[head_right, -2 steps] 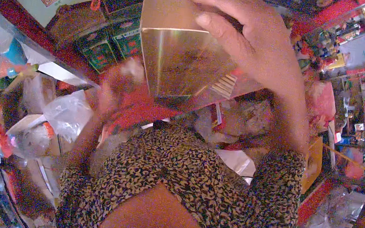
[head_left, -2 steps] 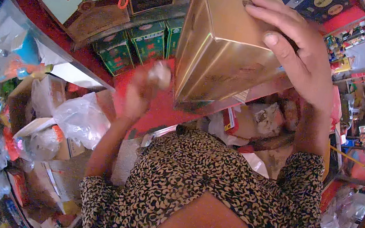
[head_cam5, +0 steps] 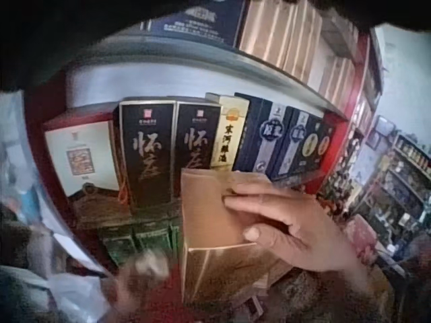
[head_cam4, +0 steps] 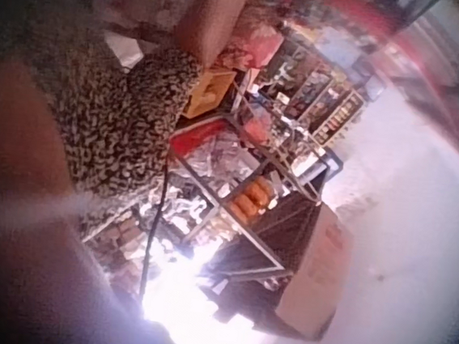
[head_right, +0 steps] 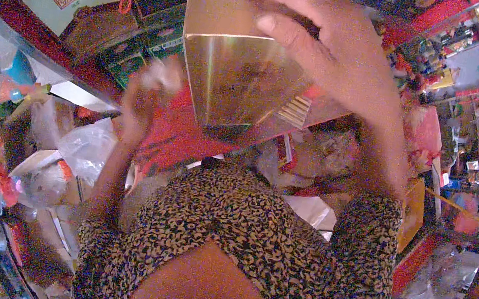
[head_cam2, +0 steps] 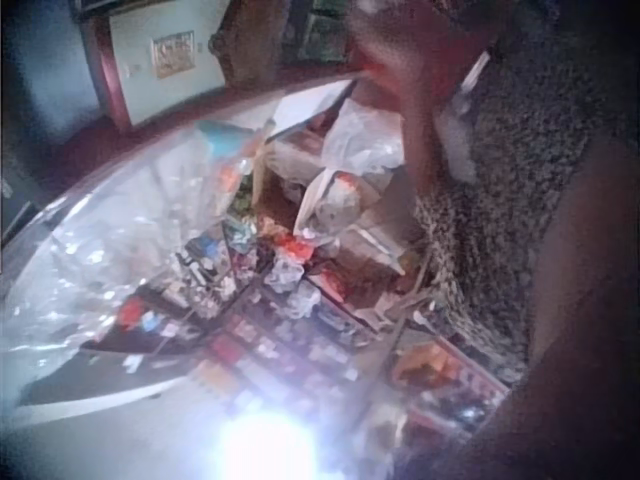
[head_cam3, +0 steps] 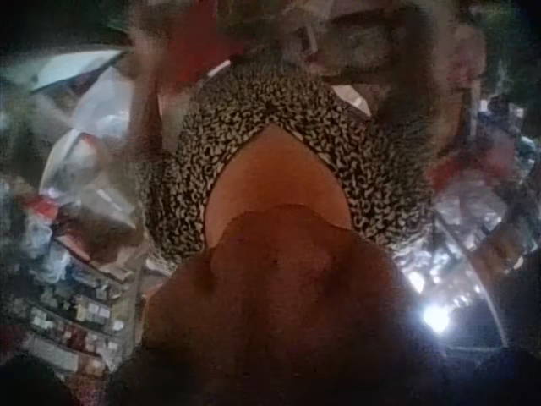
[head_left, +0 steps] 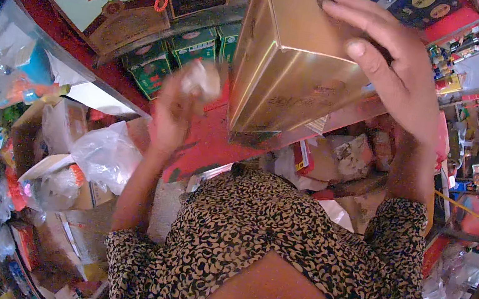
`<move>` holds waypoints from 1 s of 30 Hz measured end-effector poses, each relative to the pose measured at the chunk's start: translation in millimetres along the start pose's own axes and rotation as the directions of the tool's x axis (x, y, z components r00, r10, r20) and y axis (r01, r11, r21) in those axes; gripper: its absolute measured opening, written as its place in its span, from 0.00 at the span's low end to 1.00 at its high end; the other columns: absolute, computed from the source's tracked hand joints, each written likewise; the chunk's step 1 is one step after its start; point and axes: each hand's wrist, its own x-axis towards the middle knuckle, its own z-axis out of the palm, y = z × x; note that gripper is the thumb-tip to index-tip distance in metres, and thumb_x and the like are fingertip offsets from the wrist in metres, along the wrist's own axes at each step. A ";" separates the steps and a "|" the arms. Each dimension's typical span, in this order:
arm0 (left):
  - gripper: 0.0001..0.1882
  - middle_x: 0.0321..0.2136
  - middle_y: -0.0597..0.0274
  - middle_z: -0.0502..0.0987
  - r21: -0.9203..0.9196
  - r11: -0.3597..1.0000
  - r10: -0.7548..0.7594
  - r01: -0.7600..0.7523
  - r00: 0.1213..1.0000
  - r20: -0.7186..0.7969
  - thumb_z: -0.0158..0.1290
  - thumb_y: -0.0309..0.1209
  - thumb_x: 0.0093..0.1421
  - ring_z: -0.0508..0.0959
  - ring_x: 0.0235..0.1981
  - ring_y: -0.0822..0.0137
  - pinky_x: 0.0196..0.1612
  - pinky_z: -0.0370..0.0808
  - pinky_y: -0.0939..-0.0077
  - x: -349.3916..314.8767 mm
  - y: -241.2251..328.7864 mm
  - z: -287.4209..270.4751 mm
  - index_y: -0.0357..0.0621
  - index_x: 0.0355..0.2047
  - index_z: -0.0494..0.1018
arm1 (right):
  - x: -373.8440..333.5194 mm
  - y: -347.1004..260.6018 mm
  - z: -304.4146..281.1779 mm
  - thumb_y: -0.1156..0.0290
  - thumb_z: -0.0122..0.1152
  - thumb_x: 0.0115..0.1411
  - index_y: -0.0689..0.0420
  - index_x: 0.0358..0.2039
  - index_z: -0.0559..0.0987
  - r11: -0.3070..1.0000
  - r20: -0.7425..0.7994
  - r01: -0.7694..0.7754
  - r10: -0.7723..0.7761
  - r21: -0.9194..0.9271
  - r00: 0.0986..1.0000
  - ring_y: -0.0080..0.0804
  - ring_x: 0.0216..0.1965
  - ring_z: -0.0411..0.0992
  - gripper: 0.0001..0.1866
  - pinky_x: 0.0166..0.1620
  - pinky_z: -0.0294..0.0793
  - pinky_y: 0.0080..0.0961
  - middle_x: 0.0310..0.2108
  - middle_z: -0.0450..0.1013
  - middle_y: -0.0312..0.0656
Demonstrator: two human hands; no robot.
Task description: The person wipes the surfaces of several cardboard boxes with a white cloth. They pick up boxes from a shelf, wipe them, and place them back, repeating this process for multiple items.
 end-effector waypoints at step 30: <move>0.80 0.66 0.44 0.48 -0.012 0.964 0.234 -0.265 0.828 0.510 0.71 0.59 0.30 0.54 0.66 0.53 0.65 0.54 0.60 30.9 166.1 145.3 0.41 0.67 0.25 | -14.4 178.8 44.1 0.64 0.57 0.60 0.58 0.56 0.71 0.024 0.105 -0.112 0.192 0.993 0.976 0.30 0.54 0.69 0.24 0.56 0.67 0.31 0.52 0.72 0.40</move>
